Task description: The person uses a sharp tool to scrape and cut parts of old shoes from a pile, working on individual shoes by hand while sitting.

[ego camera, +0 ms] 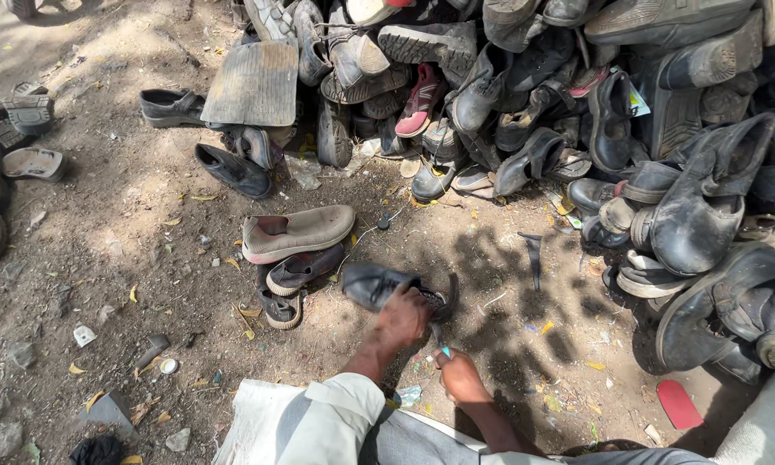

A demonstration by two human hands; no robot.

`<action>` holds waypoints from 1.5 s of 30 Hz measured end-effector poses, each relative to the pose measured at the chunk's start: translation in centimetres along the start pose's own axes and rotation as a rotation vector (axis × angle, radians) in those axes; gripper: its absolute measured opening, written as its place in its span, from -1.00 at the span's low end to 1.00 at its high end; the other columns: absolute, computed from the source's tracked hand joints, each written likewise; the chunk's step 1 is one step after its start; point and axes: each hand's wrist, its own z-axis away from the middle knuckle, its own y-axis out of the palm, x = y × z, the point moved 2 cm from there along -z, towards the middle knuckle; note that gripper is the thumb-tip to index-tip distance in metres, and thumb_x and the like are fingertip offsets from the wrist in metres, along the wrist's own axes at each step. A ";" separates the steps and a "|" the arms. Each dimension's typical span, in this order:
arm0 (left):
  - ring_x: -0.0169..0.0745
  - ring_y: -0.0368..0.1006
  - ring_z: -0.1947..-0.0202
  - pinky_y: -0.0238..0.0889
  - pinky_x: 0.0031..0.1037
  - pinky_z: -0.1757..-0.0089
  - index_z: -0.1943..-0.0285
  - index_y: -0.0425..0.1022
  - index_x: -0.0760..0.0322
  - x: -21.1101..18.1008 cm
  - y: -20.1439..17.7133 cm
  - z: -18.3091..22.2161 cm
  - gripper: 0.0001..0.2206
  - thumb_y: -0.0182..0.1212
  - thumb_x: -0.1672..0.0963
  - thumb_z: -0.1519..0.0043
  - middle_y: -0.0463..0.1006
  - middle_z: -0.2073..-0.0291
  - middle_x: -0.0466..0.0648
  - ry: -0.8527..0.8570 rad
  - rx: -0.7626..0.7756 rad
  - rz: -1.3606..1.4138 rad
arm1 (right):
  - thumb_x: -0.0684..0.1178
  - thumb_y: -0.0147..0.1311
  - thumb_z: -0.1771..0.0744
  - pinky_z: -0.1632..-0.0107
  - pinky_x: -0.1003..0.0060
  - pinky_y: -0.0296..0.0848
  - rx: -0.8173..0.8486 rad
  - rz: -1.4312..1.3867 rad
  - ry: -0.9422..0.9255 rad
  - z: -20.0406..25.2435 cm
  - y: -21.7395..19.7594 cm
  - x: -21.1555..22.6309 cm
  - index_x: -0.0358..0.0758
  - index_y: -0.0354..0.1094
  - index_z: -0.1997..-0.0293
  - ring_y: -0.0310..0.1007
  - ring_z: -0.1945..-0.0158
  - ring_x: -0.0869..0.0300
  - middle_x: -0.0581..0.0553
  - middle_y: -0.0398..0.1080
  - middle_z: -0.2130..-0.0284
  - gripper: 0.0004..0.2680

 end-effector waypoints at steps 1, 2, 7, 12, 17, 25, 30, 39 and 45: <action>-0.05 0.48 -0.04 -0.01 -0.11 -0.34 0.12 0.58 0.21 -1.0 0.8 -0.6 -0.87 0.19 0.12 -0.26 0.60 0.15 0.02 0.019 -0.024 0.041 | 0.10 -0.03 -0.40 0.49 0.13 0.23 -0.042 0.060 -0.027 -0.1 -1.4 -0.4 -0.34 0.42 0.28 0.18 0.68 0.18 -0.07 0.24 0.70 -0.73; 0.00 0.48 0.00 0.04 -0.07 -0.25 0.15 0.59 0.23 -1.7 1.3 -1.1 -0.87 0.23 0.11 -0.22 0.61 0.18 0.04 0.016 -0.100 0.186 | 0.12 -0.04 -0.40 0.46 0.12 0.25 -0.083 0.120 -0.054 -0.1 -2.6 -0.7 -0.35 0.42 0.32 0.20 0.66 0.17 -0.09 0.25 0.71 -0.70; 0.24 0.47 0.22 0.32 -0.11 0.11 0.31 0.55 0.36 -3.7 2.4 -1.8 -0.77 0.42 0.08 -0.11 0.55 0.35 0.18 -0.176 -0.341 0.836 | 0.15 -0.12 -0.43 0.33 0.11 0.28 0.035 0.219 -0.022 -1.6 -7.2 -0.6 -0.38 0.40 0.36 0.25 0.51 0.12 -0.11 0.31 0.60 -0.65; 0.22 0.47 0.35 0.32 -0.13 0.23 0.43 0.48 0.42 -2.7 3.3 -2.2 -0.73 0.46 0.10 -0.04 0.51 0.45 0.17 -0.233 -0.409 0.927 | 0.10 -0.21 -0.44 0.28 0.04 0.33 0.032 0.433 -0.124 -4.2 -5.8 0.4 -0.31 0.43 0.28 0.32 0.46 0.07 -0.17 0.32 0.55 -0.68; 0.10 0.43 0.41 0.20 -0.09 0.21 0.48 0.50 0.37 -2.6 4.9 -3.0 -0.80 0.43 0.15 -0.09 0.50 0.53 0.07 -0.232 -0.561 0.895 | 0.01 -0.20 -0.45 0.33 0.00 0.37 -0.080 0.460 -0.200 -5.2 -4.0 0.0 -0.37 0.45 0.28 0.35 0.52 0.05 -0.17 0.40 0.56 -0.70; -0.08 0.42 0.43 0.25 -0.15 0.21 0.40 0.65 0.34 -2.5 5.7 -3.7 -0.87 0.43 0.15 -0.14 0.55 0.51 -0.01 -0.296 -0.637 0.920 | 0.08 -0.12 -0.43 0.38 0.13 0.34 -0.082 0.177 -0.002 3.9 -2.3 1.3 -0.35 0.40 0.18 0.36 0.49 0.08 -0.27 0.34 0.55 -0.73; -0.26 0.47 0.49 0.33 -0.30 0.38 0.27 0.68 0.28 -1.6 6.0 -3.7 -0.88 0.40 0.12 -0.16 0.59 0.44 -0.08 -0.468 -0.331 1.271 | 0.10 -0.22 -0.45 0.34 0.10 0.39 -0.068 0.160 0.052 0.0 -1.8 4.1 -0.30 0.39 0.17 0.40 0.45 0.03 -0.29 0.39 0.49 -0.71; -0.21 0.44 0.49 0.26 -0.32 0.38 0.28 0.65 0.41 -1.4 5.7 -3.6 -0.82 0.43 0.13 -0.12 0.56 0.50 0.08 -0.475 -0.531 1.182 | 0.14 -0.34 -0.47 0.36 0.04 0.46 -0.034 0.517 -0.075 3.6 0.5 -1.0 -0.31 0.40 0.28 0.47 0.54 -0.01 -0.25 0.45 0.57 -0.62; -0.33 0.48 0.47 0.37 -0.40 0.37 0.24 0.68 0.28 -1.8 6.3 -4.4 -0.88 0.39 0.12 -0.17 0.63 0.46 -0.06 -0.536 -0.511 1.369 | 0.14 -0.20 -0.44 0.36 -0.03 0.44 -0.098 0.199 0.004 1.6 -0.6 3.0 -0.35 0.39 0.28 0.44 0.57 -0.08 -0.35 0.38 0.61 -0.66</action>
